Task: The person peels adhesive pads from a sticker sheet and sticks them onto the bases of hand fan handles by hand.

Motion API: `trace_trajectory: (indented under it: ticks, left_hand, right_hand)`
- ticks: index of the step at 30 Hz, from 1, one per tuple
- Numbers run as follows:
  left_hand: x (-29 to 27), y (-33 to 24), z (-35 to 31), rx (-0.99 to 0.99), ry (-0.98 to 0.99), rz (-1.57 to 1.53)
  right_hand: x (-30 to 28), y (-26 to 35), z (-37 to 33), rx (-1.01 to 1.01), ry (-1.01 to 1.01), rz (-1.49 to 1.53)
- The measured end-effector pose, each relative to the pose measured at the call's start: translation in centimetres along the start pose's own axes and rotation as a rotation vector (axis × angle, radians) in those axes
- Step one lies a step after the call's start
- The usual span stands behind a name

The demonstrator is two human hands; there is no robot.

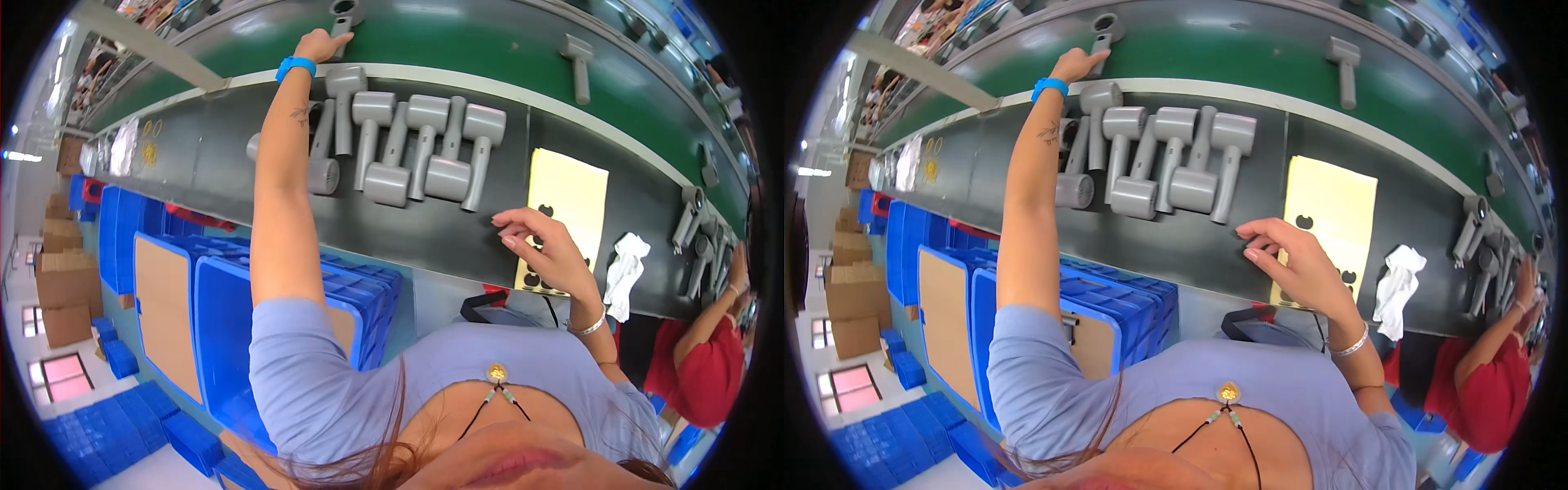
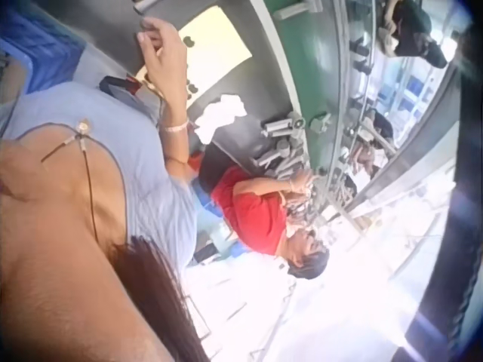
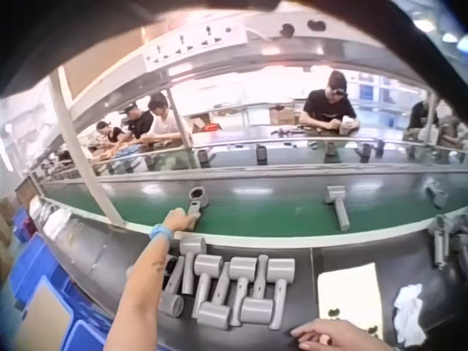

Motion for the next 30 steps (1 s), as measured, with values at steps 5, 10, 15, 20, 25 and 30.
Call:
trace_trajectory:
  ticks: [5,10,15,20,25,30]
  left_hand:
    - [0.0,1.7,2.2,-0.04,-0.063,0.1]
    - [-10.8,-6.8,-8.4,0.215,-0.286,-0.58]
    - [-12.7,-16.5,-28.6,0.448,-0.117,-0.984]
    - [-8.8,-21.6,-40.6,0.793,-0.216,-0.679]
    - [-3.6,-22.9,-41.7,0.699,-0.074,-0.744]
    - [-2.7,-22.9,-42.1,0.637,-0.037,-0.798]
  right_hand:
    - [-3.4,-1.3,-2.3,0.054,-0.176,-0.034]
    - [-9.3,-4.4,-7.0,0.127,-0.496,-0.355]
    - [-11.0,-8.1,-9.8,0.185,-0.554,-0.361]
    - [-8.2,-6.8,-7.0,-0.019,-0.459,-0.394]
    - [-6.3,-6.8,-4.7,-0.024,-0.457,-0.638]
    - [-6.4,-6.8,-4.0,0.004,-0.499,-0.641]
Point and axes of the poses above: each hand's wrist, its own z-axis towards the middle knuckle, its own x-axis out of the palm, y = z × x, the point moved 9 cm from there along z, towards the middle knuckle, and after that the axes turned 13 degrees about -x, right-handed, at the moved point
